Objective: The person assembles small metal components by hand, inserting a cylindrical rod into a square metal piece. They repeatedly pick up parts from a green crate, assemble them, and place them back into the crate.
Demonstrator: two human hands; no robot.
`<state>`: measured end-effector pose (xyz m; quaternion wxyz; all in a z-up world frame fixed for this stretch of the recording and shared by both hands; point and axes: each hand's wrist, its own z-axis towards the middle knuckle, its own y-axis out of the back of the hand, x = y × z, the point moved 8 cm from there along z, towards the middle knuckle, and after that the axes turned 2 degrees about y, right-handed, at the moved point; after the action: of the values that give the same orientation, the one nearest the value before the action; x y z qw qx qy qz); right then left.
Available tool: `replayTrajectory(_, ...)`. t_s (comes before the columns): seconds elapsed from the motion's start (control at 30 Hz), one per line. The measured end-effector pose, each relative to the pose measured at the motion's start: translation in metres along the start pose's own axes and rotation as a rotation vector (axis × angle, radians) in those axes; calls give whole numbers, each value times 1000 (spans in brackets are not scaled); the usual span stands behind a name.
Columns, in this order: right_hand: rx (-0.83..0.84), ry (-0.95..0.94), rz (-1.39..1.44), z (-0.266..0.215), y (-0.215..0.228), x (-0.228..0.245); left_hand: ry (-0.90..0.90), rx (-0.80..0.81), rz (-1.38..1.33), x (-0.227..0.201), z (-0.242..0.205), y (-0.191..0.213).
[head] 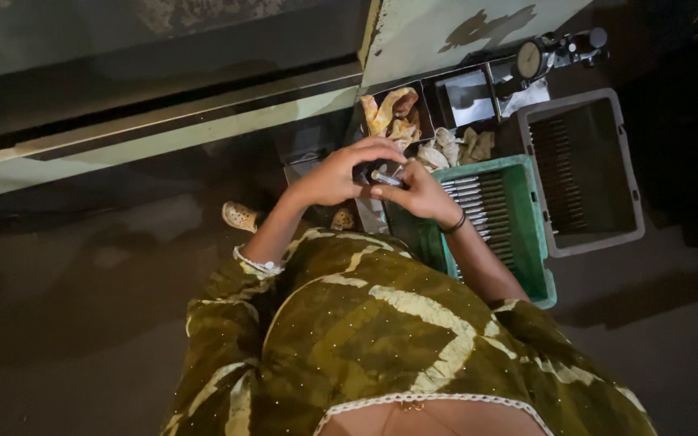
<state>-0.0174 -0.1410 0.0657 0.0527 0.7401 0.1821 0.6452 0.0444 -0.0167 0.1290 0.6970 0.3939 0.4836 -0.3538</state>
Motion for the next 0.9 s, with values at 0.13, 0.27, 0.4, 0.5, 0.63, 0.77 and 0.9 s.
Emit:
replayTrajectory(0.13, -62, 43, 27, 5, 1, 6, -29, 53, 56, -3, 4, 5)
replayTrajectory(0.27, -75, -7, 85, 10, -4, -5, 198, 73, 208, 15, 10, 12)
replayTrajectory(0.4, -179, -30, 147, 10, 11, -18, 197, -123, 320, 25, 8, 37)
replayTrajectory(0.5, -263, -33, 193, 10, 20, -22, 366, -351, -202, 60, -2, 48)
replayTrajectory(0.63, -238, 63, 131, 19, 7, -5, 350, -524, -1118, 93, -4, 20)
replayTrajectory(0.77, -254, 170, 70, 23, -12, 26, 359, -589, -1168, 103, 0, 8)
replayTrajectory(0.9, -228, 150, -142, 23, -15, 46, 405, -586, -1222, 101, -1, 4)
